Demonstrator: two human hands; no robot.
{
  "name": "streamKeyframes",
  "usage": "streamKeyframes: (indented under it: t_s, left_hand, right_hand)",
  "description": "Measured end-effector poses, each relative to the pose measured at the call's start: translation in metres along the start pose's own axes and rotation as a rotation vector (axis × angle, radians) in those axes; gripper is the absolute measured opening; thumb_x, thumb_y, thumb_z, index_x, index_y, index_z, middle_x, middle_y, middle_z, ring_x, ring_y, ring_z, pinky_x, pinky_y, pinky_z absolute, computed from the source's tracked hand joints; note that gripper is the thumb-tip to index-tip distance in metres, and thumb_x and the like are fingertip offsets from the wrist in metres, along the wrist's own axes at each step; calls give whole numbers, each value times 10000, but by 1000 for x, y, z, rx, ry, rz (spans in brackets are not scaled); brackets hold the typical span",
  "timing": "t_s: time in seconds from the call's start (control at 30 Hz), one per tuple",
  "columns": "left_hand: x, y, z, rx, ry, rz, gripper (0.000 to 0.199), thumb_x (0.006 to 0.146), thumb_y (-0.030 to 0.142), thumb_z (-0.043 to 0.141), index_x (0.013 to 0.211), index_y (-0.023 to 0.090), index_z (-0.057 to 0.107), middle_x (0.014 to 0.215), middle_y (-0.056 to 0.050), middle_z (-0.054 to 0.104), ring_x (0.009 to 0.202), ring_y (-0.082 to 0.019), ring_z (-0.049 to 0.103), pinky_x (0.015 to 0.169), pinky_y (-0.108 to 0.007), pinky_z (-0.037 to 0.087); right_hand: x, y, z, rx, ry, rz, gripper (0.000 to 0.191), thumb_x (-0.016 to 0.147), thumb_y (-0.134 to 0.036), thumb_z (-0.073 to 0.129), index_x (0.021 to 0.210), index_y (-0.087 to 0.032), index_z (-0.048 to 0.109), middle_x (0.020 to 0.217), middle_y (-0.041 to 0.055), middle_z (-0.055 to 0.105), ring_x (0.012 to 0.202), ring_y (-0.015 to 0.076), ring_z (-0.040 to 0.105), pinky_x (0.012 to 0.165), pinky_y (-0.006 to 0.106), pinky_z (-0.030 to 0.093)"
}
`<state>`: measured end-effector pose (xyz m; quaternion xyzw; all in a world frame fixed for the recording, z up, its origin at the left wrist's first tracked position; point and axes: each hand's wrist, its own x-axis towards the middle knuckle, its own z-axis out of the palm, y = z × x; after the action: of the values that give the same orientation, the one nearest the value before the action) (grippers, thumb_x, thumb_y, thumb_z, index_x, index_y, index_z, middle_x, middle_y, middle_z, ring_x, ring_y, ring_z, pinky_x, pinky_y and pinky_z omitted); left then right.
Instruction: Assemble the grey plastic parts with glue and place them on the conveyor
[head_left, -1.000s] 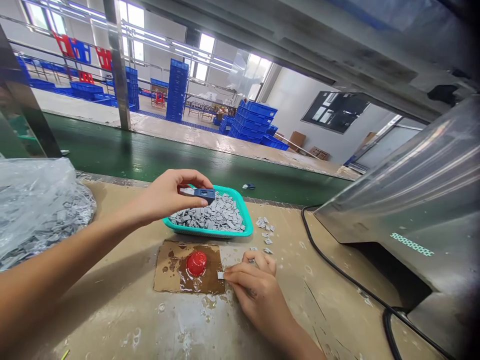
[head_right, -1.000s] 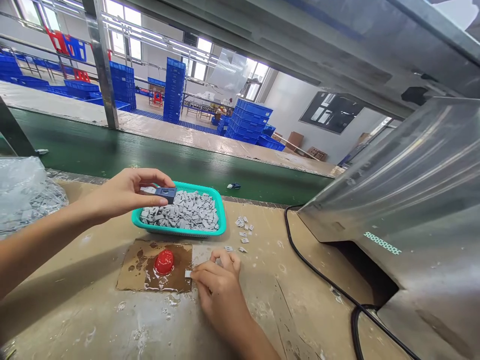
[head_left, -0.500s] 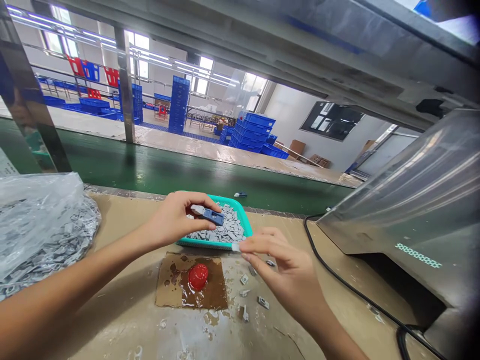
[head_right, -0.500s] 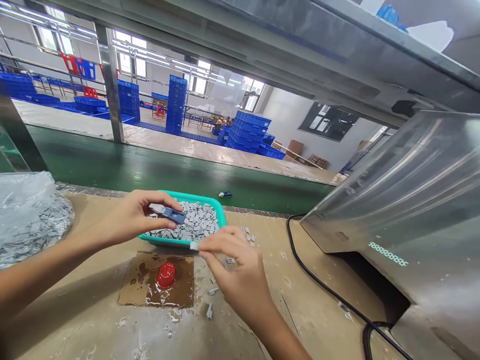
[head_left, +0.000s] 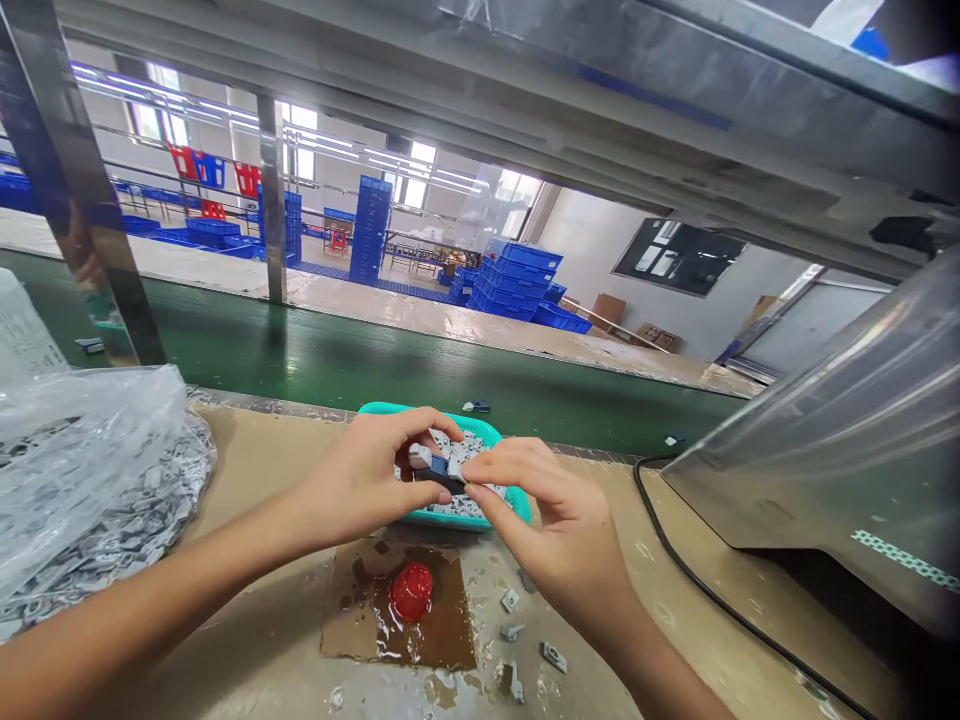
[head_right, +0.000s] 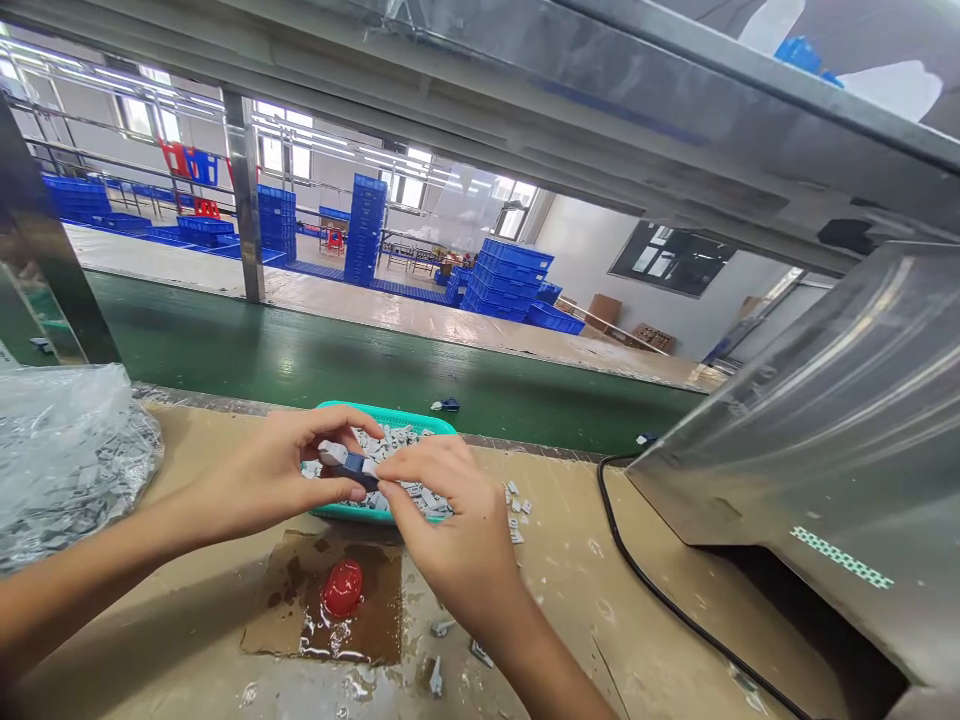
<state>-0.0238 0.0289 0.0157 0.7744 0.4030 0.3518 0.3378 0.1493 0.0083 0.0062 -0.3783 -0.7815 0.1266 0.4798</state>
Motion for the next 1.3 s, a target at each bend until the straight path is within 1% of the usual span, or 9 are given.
streamKeyframes:
  t_s: [0.23,0.4,0.53,0.73,0.9,1.0,1.03,1.17,1.3]
  left_hand:
    - [0,-1,0,-186,13,-57,347,625,210,669,953,230,558,741,21,571,710,-138,543,628,-229,426]
    - [4,-3,11,-816,37,-242,396,557,118,725,900,194,543,711,36,575,633,-71,526,589,-166,429]
    - [2,-2,24,-1376,68,-422,186,611,107,696,747,128,571,761,-4,575,692,-62,529,657,-161,443]
    - [-3,8,37,-1482,101,-517,78,773,168,562,745,106,600,815,-49,562,725,-91,524,674,-213,461]
    - [14,-10,29,-1207,340,-452,163,817,152,437,819,87,586,793,-58,547,666,-76,507,614,-175,442]
    - [36,-42,0,-611,504,-330,280,837,189,316,1015,84,504,849,-65,533,697,-86,514,644,-187,437]
    - [44,-55,-13,-287,483,-356,328,848,199,250,1070,89,465,877,-69,536,720,-95,526,666,-204,444]
    - [72,-111,-59,102,344,-508,247,801,207,395,946,72,543,857,-93,568,805,-179,548,767,-337,433]
    - [89,-147,-74,450,217,-598,332,790,312,511,1048,103,527,1079,-122,539,1059,-256,467,915,-492,323]
  right_hand:
    - [0,3,-2,-43,-75,-31,160,731,-110,570,799,-230,650,915,43,632,894,192,560,784,374,466]
    - [-1,3,3,-17,-27,-63,189,741,-118,566,895,-226,586,910,39,613,881,174,571,778,340,475]
    - [3,1,7,-153,86,-237,162,721,-79,559,840,-187,573,819,51,585,782,164,558,678,319,482]
    - [6,4,11,-232,112,-381,223,706,0,555,851,-167,579,758,46,563,747,155,529,653,310,464]
    - [4,22,4,-164,22,-219,314,756,-97,551,1059,-182,537,927,59,595,869,163,538,753,318,471]
    - [6,42,-12,-212,-9,-66,288,791,-155,517,1078,-165,537,951,61,614,877,161,555,762,308,470]
    - [7,49,-16,-262,-84,-36,248,800,-150,495,1037,-158,565,937,63,624,873,165,560,758,310,468]
    - [11,80,-16,-432,-452,70,186,741,-98,528,868,-164,647,865,59,662,798,183,589,687,296,466]
    - [8,100,5,-465,-443,68,189,634,-10,567,625,-176,655,640,32,641,626,159,578,582,254,452]
